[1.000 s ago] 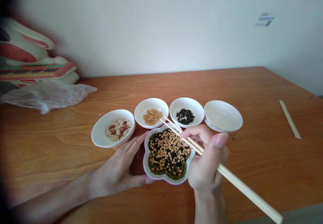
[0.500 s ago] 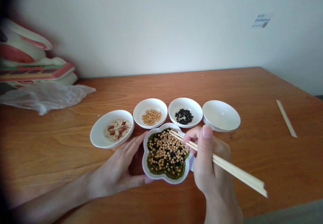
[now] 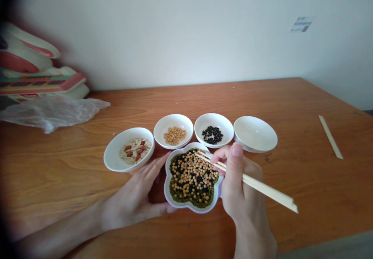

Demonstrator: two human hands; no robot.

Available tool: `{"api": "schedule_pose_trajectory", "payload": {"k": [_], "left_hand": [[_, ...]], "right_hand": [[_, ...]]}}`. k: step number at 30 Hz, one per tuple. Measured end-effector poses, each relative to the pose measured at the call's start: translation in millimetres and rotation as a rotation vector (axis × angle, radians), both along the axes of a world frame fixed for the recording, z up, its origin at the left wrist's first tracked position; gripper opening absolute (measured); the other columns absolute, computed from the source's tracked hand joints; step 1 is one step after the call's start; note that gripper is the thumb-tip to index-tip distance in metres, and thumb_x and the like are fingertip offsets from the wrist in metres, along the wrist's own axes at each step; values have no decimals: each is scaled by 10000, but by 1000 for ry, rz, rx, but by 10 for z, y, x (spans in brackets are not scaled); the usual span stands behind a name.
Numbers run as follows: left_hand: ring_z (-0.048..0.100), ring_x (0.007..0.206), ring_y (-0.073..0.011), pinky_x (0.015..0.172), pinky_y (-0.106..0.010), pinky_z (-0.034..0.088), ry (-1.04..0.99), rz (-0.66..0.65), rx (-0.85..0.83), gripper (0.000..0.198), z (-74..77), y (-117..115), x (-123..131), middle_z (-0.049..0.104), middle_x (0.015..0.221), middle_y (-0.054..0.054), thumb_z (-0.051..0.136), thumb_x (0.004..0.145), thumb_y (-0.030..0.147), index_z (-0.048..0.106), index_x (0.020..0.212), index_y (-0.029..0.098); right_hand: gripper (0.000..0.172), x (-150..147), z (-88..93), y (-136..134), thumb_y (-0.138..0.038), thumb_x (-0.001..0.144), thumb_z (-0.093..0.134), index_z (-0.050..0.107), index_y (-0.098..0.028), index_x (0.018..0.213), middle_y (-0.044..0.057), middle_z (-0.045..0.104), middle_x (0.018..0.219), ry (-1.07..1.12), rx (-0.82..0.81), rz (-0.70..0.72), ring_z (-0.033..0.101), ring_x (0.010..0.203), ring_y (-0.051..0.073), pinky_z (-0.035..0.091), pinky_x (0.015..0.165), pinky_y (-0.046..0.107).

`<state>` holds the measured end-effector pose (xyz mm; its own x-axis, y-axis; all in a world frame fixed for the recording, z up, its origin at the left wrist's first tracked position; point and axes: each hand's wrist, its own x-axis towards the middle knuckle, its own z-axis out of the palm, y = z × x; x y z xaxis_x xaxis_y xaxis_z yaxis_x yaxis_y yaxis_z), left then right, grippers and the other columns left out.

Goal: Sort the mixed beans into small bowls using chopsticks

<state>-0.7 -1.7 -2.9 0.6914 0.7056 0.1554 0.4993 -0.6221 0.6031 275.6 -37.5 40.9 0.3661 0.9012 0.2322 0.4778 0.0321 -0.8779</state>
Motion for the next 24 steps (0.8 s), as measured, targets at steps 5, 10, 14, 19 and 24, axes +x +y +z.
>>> {"api": "schedule_pose_trajectory", "payload": {"k": [5,10,14,19,24], "left_hand": [[507,1560,-389,1288,-562,472,-10,7,-18,1222,27,3,15,458,1723,-173,933,818,512,160,1736,277],[507,1559,-400,1281,-576,476,-9,-7,-12,1201,69,7,20,454,1724,-187,912,845,522,151,1740,275],[506,1561,-395,1282,-564,477,-8,-2,-4,1182,46,5,19,457,1723,-184,895,854,551,155,1734,275],[522,1549,-392,1283,-570,476,-16,1,10,1205,23,-1,21,461,1719,-182,892,852,560,120,1736,287],[506,1561,-390,1289,-553,473,-8,0,-4,1193,39,-1,20,456,1722,-183,905,843,544,156,1731,270]], "right_hand": [[843,16,-24,-7,-766,1071,226,733,-222,676,54,613,566,45,36,8,570,547,175,421,486,296],[861,-3,27,-27,-768,1070,189,728,-226,674,53,606,571,29,13,32,543,542,176,389,470,304],[841,-7,33,-33,-765,1073,213,730,-224,690,52,624,580,32,-14,3,559,564,172,412,503,299],[837,28,-35,-5,-784,1062,243,735,-223,682,43,596,559,65,-49,6,568,545,164,422,489,291],[842,12,-25,1,-782,1063,251,744,-223,670,50,625,567,58,-42,-13,582,554,161,431,497,288]]}}
